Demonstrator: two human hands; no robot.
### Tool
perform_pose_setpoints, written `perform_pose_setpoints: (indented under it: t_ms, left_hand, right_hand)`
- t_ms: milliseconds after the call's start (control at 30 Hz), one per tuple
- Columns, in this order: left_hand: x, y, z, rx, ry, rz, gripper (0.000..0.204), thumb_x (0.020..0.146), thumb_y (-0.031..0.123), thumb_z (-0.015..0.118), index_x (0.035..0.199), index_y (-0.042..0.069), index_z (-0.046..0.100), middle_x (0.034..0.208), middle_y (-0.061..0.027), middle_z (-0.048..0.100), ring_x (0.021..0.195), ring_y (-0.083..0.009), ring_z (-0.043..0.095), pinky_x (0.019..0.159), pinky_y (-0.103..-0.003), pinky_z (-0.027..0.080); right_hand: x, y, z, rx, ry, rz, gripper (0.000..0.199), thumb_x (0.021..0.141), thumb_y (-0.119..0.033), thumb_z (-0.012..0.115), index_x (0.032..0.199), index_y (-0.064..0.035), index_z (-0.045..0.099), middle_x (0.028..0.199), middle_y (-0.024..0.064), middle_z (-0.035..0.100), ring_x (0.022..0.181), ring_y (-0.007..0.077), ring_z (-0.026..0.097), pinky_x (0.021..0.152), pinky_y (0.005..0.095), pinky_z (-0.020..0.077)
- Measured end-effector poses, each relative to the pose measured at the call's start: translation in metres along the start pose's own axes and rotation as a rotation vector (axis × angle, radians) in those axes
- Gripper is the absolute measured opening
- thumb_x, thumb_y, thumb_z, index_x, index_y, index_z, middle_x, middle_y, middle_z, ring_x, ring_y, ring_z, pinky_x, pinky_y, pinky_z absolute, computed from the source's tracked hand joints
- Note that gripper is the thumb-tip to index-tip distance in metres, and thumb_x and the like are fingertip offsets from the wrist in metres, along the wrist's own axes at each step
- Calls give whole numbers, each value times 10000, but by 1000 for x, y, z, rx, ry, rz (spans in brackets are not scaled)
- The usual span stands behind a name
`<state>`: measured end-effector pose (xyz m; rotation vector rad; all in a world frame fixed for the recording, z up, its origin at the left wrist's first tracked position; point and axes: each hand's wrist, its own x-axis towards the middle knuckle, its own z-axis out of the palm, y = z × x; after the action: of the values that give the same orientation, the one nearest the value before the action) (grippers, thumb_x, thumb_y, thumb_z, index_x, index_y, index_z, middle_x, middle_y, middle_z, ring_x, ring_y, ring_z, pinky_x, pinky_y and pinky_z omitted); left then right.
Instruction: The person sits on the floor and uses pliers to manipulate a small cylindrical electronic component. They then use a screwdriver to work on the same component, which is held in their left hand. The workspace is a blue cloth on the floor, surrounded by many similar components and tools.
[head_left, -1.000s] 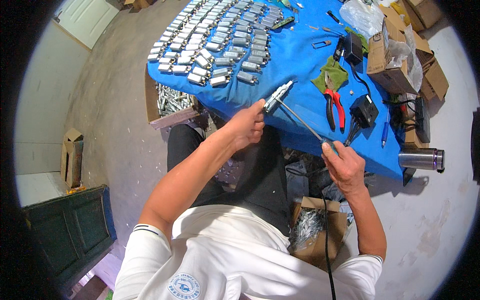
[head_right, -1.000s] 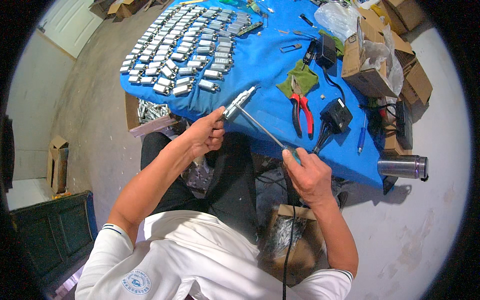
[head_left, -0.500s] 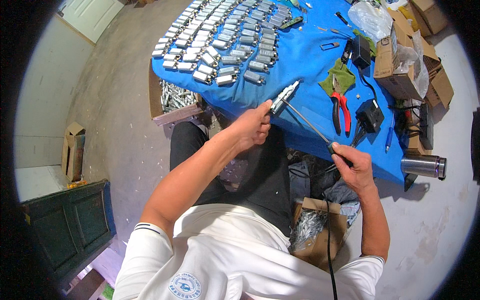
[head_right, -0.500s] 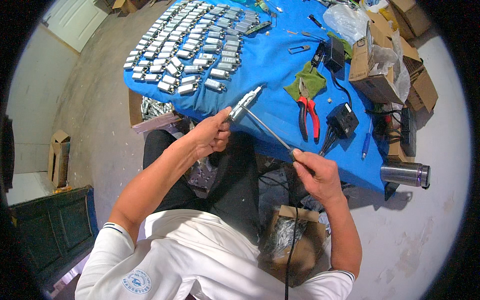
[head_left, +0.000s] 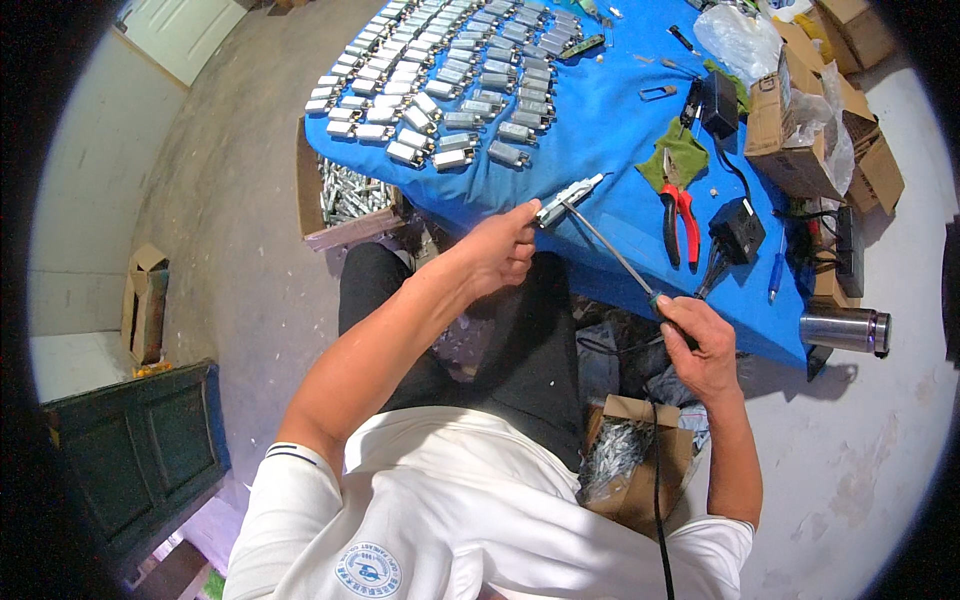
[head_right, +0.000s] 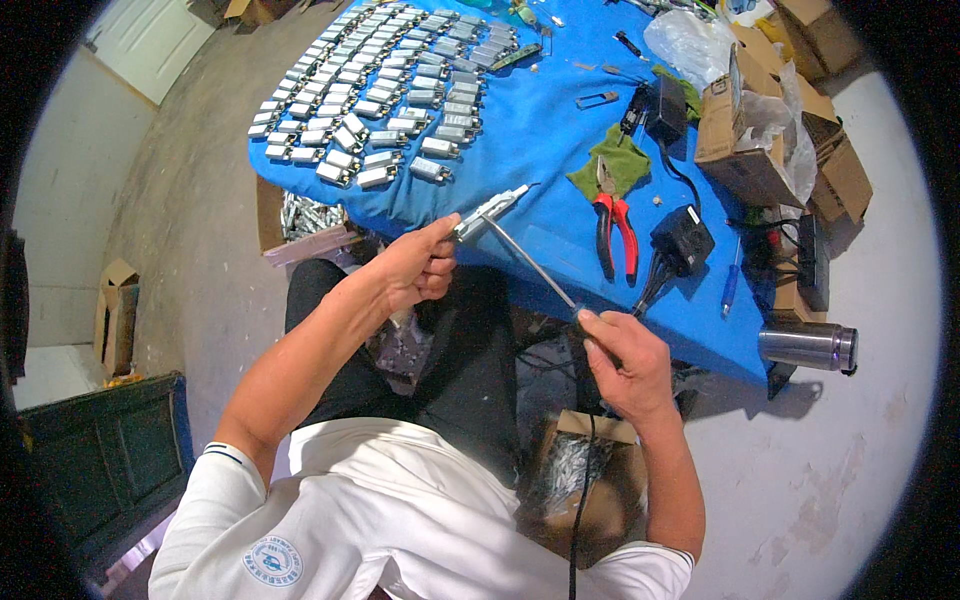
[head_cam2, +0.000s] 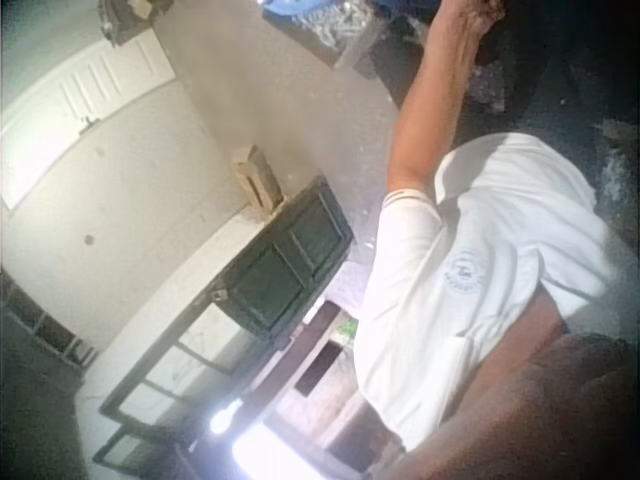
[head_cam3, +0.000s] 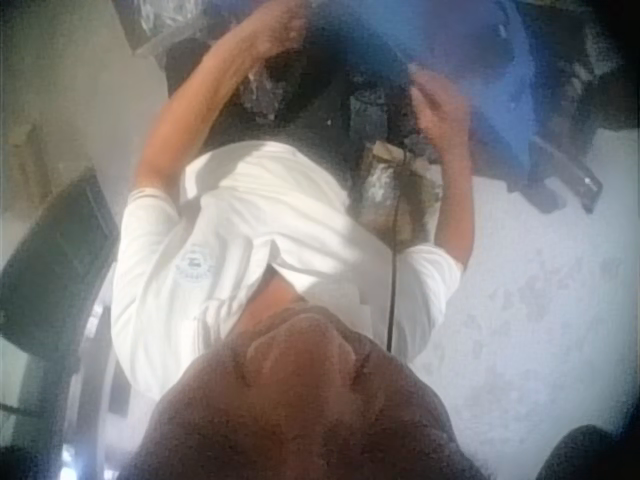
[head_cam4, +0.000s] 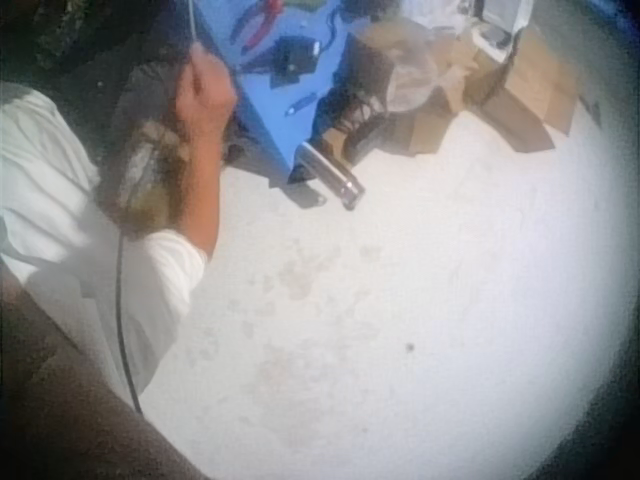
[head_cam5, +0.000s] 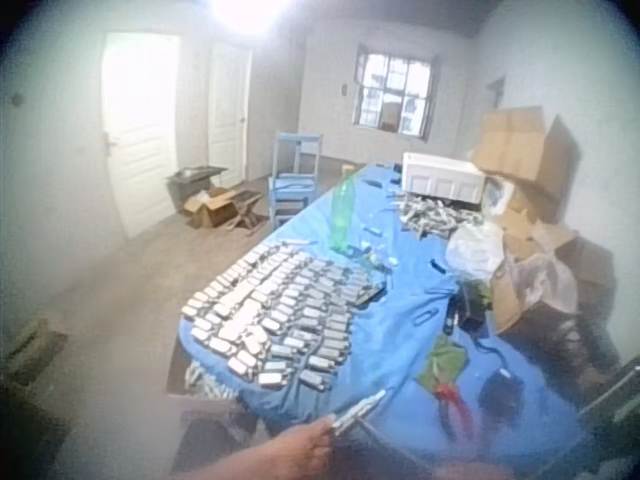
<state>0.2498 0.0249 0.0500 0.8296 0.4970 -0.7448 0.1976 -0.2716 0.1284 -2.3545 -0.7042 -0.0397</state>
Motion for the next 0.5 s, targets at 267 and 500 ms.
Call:
perform_pose_setpoints:
  t_ms: [267, 500]
  left_hand:
    - [2, -3, -4, 13, 17, 27, 517, 942, 505, 535, 596, 224, 273, 504, 88, 224, 413, -65, 175, 409, -236, 150]
    - [-1, -3, -9, 118, 27, 77, 491, 927, 530, 541, 621, 202, 342, 543, 76, 266, 427, -66, 200, 414, -231, 155]
  right_hand:
    - [-3, -16, -4, -107, -44, 20, 364, 770, 0, 694, 1126, -75, 673, 969, 154, 649, 774, 290, 648, 675, 334, 519]
    - [1, -31, -5, 183, -13, 267, 302, 793, -3, 680, 1095, -10, 682, 974, 147, 686, 852, 254, 668, 800, 314, 514]
